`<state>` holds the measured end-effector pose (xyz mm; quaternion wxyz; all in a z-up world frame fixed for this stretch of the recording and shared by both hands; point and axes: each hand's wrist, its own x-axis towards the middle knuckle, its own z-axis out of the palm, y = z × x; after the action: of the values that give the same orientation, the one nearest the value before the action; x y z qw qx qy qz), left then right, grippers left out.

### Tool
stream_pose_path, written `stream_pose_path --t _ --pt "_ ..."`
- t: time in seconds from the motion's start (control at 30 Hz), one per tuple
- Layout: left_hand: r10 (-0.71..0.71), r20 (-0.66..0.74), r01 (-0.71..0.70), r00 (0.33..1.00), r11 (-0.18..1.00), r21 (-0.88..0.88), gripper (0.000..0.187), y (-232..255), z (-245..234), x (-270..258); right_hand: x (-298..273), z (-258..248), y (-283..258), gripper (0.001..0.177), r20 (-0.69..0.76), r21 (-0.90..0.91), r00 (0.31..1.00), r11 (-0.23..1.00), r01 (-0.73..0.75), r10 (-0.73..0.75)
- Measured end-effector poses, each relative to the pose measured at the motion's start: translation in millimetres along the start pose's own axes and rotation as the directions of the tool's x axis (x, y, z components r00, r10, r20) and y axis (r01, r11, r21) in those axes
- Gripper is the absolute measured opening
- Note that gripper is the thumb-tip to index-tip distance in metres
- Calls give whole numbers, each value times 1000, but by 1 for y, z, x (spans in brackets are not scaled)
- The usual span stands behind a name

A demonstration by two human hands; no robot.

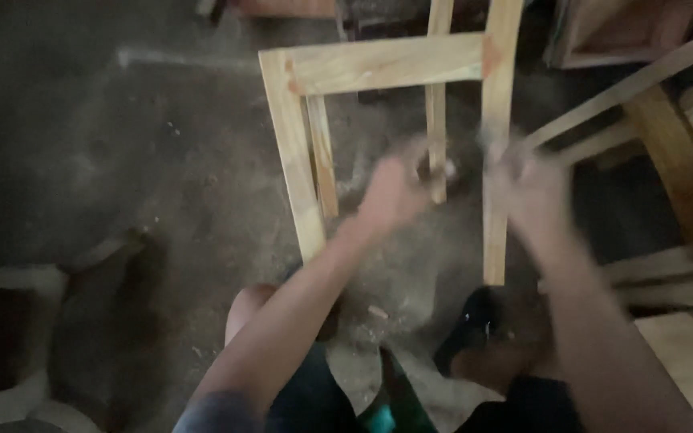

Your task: The person sands the surfaces of a wooden chair frame using a piece of sandpaper held by hand.

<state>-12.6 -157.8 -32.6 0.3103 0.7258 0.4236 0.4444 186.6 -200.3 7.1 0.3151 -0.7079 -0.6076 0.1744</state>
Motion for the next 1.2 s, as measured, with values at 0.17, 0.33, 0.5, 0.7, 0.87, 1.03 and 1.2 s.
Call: stream_pose_path --t 0.17,0.33,0.5,0.7,0.87,1.03,1.2 --pt "55 -161 9 985 927 375 69 -25 -21 8 111 17 8 29 -103 -559 862 746 362 -496" --pt "135 -40 -72 990 733 677 93 -49 -30 52 15 95 83 37 -91 -761 771 543 355 -630" --pt "148 35 -133 988 728 672 93 -57 -39 56 -111 109 114 32 -71 -609 850 698 378 -522" --pt "105 -40 -53 994 751 658 85 -52 -29 56 2 53 76 30 -403 -469 780 840 273 -479" --pt "69 63 -94 996 710 698 91 -47 -28 63 126 47 35 35 -260 -668 693 644 373 -672" --pt "14 123 -97 992 711 696 93 -46 -28 63 73 74 65 49 -221 -625 780 699 348 -586" --pt "42 122 -119 992 661 741 92 -52 -26 61 43 63 84 48 -113 -749 761 558 358 -639"
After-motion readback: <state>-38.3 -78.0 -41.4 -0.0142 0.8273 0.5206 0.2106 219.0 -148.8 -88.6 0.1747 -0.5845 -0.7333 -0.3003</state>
